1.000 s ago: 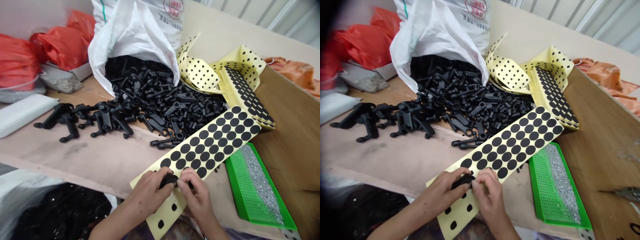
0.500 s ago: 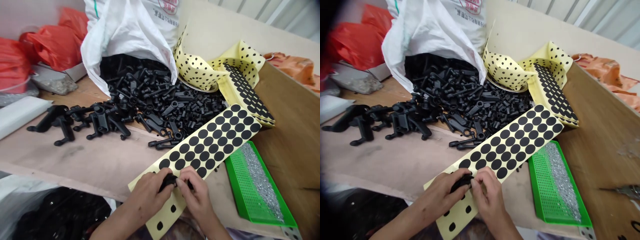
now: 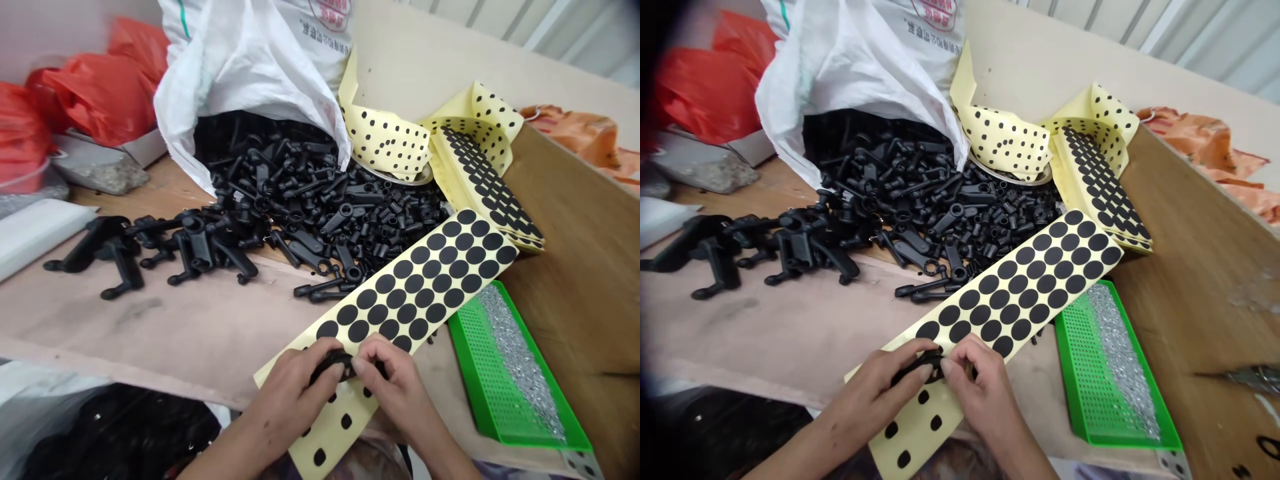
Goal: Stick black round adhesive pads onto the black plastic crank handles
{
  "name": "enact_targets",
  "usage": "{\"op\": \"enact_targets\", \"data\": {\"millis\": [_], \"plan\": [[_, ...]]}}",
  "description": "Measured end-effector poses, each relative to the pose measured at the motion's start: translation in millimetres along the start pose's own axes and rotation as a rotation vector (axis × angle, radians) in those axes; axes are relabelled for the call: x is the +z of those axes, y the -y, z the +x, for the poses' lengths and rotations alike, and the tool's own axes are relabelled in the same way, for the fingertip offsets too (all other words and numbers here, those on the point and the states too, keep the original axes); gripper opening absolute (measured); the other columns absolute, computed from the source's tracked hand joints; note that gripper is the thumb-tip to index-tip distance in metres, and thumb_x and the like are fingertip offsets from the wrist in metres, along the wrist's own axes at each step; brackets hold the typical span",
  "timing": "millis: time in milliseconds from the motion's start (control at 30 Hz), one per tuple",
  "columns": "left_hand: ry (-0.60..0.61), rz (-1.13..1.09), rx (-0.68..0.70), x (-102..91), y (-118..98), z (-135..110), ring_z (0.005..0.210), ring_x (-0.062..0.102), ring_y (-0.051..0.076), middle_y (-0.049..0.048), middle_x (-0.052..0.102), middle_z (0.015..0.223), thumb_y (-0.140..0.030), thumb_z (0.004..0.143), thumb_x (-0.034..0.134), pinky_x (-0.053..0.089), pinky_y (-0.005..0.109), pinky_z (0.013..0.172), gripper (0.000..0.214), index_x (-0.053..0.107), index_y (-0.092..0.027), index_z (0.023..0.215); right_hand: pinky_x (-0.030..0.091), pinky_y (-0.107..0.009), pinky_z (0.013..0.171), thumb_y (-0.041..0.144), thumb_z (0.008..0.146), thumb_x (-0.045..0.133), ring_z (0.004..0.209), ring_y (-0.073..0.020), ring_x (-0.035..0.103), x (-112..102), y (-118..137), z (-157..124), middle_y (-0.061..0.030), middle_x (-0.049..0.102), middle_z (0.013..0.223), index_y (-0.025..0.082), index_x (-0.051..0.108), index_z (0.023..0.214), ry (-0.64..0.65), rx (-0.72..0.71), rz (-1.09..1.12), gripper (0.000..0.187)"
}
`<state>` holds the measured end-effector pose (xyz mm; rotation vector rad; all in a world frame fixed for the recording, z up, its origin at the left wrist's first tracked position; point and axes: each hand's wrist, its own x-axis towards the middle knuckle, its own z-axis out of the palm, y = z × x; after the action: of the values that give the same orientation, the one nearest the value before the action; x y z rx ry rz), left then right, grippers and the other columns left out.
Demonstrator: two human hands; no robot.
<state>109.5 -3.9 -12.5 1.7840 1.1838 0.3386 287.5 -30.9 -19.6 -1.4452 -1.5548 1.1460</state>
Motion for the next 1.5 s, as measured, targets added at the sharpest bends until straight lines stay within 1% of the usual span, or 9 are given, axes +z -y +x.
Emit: {"op": "enact_targets", "data": {"millis": [300, 500, 633, 767, 900, 1033, 1167, 1300, 1500], "plan": [[-0.040, -0.046, 0.054, 6.1, 5, 0, 0.068, 0.062, 0.017, -0.0021, 0.068, 0.072, -0.035, 0.091, 0.038, 0.042, 0.025, 0.066, 0.031, 0.056, -0.024, 0.113, 0.034, -0.025, 0.058, 0.026, 0.088, 0.045, 0.064, -0.0129, 0.045, -3, 7, 2, 0.0010, 0.046, 0.069, 0.019, 0.047, 0.068, 0.046, -0.034, -0.134, 0.022], [0.000, -0.153, -0.019, 1.2, -2, 9, 0.053, 0.051, 0.014, -0.0068, 0.048, 0.052, -0.038, 0.088, 0.045, 0.036, 0.022, 0.052, 0.024, 0.062, -0.023, 0.096, 0.034, -0.025, 0.058, 0.023, 0.087, 0.048, 0.065, -0.0132, 0.047, -7, 14, 6, 0.0004, 0.048, 0.069, 0.018, 0.051, 0.067, 0.065, -0.009, -0.175, 0.021], [-0.016, -0.323, 0.008, 1.5, 2, 10, 0.048, 0.047, 0.011, -0.0079, 0.042, 0.051, -0.041, 0.089, 0.044, 0.034, 0.019, 0.046, 0.025, 0.059, -0.022, 0.093, 0.039, -0.025, 0.066, 0.028, 0.086, 0.052, 0.072, -0.0142, 0.052, -12, 16, 8, -0.0021, 0.055, 0.075, 0.016, 0.063, 0.070, 0.095, 0.089, 0.187, 0.023], [-0.104, -0.427, 0.029, 0.6, 11, 5, 0.051, 0.051, 0.011, -0.0059, 0.051, 0.056, -0.044, 0.088, 0.046, 0.040, 0.019, 0.049, 0.028, 0.056, -0.021, 0.101, 0.042, -0.026, 0.073, 0.029, 0.086, 0.055, 0.076, -0.0136, 0.056, -9, 14, 9, -0.0051, 0.061, 0.087, 0.014, 0.070, 0.071, 0.126, 0.164, 0.626, 0.026], [-0.175, -0.601, -0.050, -3.5, 15, -1, 0.058, 0.058, 0.014, -0.0019, 0.061, 0.061, -0.046, 0.085, 0.051, 0.043, 0.021, 0.054, 0.030, 0.056, -0.021, 0.101, 0.045, -0.026, 0.068, 0.030, 0.083, 0.058, 0.067, -0.0118, 0.058, -7, 14, 14, -0.0058, 0.065, 0.085, 0.015, 0.070, 0.092, 0.051, 0.266, 0.881, 0.021], [-0.203, -0.865, -0.155, -5.5, 13, -4, 0.067, 0.063, 0.016, 0.0000, 0.068, 0.071, -0.048, 0.082, 0.057, 0.048, 0.023, 0.062, 0.033, 0.056, -0.023, 0.103, 0.044, -0.025, 0.070, 0.032, 0.085, 0.058, 0.071, -0.0124, 0.058, -3, 18, 14, -0.0027, 0.064, 0.079, 0.018, 0.067, 0.090, -0.027, 0.200, 0.666, 0.018], [-0.228, -1.080, -0.210, -2.8, 7, -4, 0.082, 0.064, 0.018, 0.0017, 0.070, 0.088, -0.044, 0.078, 0.064, 0.049, 0.027, 0.077, 0.042, 0.057, -0.024, 0.115, 0.043, -0.025, 0.070, 0.027, 0.087, 0.054, 0.078, -0.0137, 0.056, 8, 23, 12, -0.0012, 0.059, 0.085, 0.021, 0.060, 0.091, -0.022, -0.056, 0.282, 0.009], [-0.166, -1.190, -0.201, -1.1, -1, -5, 0.081, 0.063, 0.019, 0.0029, 0.069, 0.089, -0.040, 0.074, 0.069, 0.049, 0.028, 0.077, 0.040, 0.062, -0.022, 0.109, 0.043, -0.025, 0.070, 0.018, 0.089, 0.047, 0.078, -0.0135, 0.054, 16, 24, 13, -0.0006, 0.054, 0.086, 0.022, 0.054, 0.094, -0.086, -0.260, -0.007, 0.009], [-0.155, -1.234, -0.183, -3.6, -11, -1, 0.086, 0.061, 0.017, 0.0024, 0.069, 0.093, -0.031, 0.075, 0.068, 0.047, 0.026, 0.079, 0.027, 0.061, -0.023, 0.100, 0.045, -0.026, 0.071, 0.014, 0.088, 0.045, 0.079, -0.0149, 0.056, 19, 23, 11, -0.0018, 0.053, 0.088, 0.022, 0.048, 0.098, -0.193, -0.344, -0.102, 0.013]]}}
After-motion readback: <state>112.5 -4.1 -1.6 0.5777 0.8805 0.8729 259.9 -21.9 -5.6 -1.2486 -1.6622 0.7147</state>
